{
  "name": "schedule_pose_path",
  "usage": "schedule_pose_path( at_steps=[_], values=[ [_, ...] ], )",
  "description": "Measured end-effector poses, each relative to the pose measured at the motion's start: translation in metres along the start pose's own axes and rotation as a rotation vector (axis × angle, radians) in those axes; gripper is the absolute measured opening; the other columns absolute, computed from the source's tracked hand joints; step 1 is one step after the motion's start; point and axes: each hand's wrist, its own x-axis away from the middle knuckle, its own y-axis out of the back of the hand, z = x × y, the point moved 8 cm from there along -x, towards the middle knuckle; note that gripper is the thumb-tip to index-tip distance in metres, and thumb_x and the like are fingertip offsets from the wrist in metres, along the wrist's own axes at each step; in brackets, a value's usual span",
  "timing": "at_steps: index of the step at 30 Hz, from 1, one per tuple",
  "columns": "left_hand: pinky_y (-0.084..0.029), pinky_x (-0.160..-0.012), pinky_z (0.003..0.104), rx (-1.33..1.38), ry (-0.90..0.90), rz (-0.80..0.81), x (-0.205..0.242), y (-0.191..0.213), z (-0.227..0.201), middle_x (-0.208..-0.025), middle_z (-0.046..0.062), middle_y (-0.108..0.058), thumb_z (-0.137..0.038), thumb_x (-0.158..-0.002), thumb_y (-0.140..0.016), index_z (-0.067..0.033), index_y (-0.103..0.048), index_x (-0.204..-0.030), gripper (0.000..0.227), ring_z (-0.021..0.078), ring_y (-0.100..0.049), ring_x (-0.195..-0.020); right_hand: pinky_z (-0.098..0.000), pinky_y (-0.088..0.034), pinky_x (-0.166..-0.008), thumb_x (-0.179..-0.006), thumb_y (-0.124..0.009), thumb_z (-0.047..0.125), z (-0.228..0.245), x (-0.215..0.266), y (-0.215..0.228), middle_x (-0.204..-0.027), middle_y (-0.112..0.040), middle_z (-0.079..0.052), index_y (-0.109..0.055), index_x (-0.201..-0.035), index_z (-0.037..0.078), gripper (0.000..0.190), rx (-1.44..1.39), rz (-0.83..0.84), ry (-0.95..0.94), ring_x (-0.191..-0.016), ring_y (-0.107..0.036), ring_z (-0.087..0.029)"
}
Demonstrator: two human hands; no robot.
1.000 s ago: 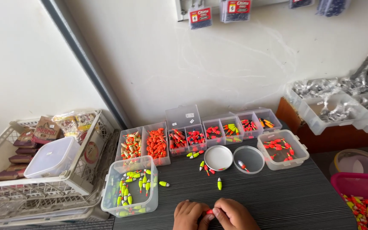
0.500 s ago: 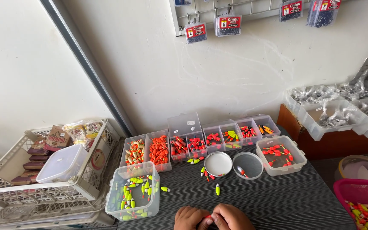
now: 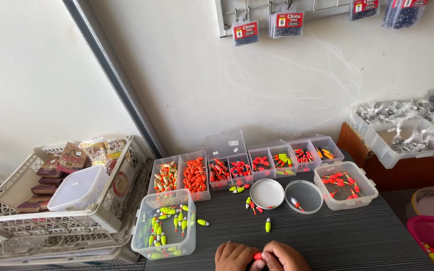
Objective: The person sorts small, colorful fishing lures by hand on a table. They pick up individual lures from a pile, separate them, and place them into various clear plastic containers and a pink basket. The person also pours a large quantity of lures from the pink basket onto the table to continue sorting.
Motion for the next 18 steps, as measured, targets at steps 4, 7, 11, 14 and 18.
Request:
schedule_pose_path(
  at_steps=[4,7,11,14,18],
  values=[
    [-0.042,-0.085,0.038,0.088,0.057,0.103,0.006,-0.01,0.011,-0.079,-0.015,-0.072,-0.058,-0.102,-0.039,-0.0312,-0.072,-0.084,0.047,0.0178,-0.065,-0.079,-0.0285,-0.042,-0.056,-0.087,-0.064,0.037,0.012,0.004,0.003,-0.062,-0.065,0.006,-0.072,-0.072,0.021,0.024,-0.001,-0.039,-0.027,-0.058,-0.054,-0.01],
    [-0.044,-0.085,0.04,0.045,0.101,0.039,0.008,-0.012,0.016,-0.073,-0.013,-0.071,-0.06,-0.098,-0.047,-0.0311,-0.074,-0.081,0.043,0.0183,-0.066,-0.076,-0.028,-0.042,-0.053,-0.085,-0.066,0.038,0.009,0.001,0.002,-0.062,-0.065,0.007,-0.073,-0.072,0.021,0.023,-0.005,-0.049,0.014,-0.056,-0.053,-0.01],
    [-0.044,-0.085,0.04,0.062,0.106,0.066,0.007,-0.011,0.016,-0.075,-0.013,-0.072,-0.063,-0.096,-0.049,-0.032,-0.074,-0.086,0.041,0.0183,-0.066,-0.077,-0.0279,-0.045,-0.056,-0.086,-0.065,0.042,0.009,0.0,0.001,-0.063,-0.066,0.006,-0.073,-0.075,0.021,0.025,-0.007,-0.038,0.043,-0.058,-0.056,-0.01],
    [-0.044,-0.082,0.037,0.092,0.142,0.086,-0.003,0.004,0.007,-0.074,-0.014,-0.071,-0.056,-0.098,-0.042,-0.0314,-0.073,-0.081,0.043,0.0169,-0.064,-0.075,-0.029,-0.046,-0.055,-0.085,-0.068,0.037,0.008,0.0,-0.002,-0.064,-0.068,0.006,-0.07,-0.074,0.02,0.021,0.012,-0.058,0.123,-0.057,-0.057,-0.011],
    [-0.045,-0.068,0.031,0.012,0.148,-0.069,-0.005,0.007,0.007,-0.055,-0.012,-0.057,-0.049,-0.097,-0.045,-0.0286,-0.06,-0.059,0.046,0.0151,-0.057,-0.059,-0.0284,-0.05,-0.059,-0.079,-0.072,0.032,0.022,0.005,0.001,-0.066,-0.071,0.008,-0.072,-0.07,0.022,0.013,0.091,-0.053,0.025,-0.062,-0.064,-0.01]
  ],
)
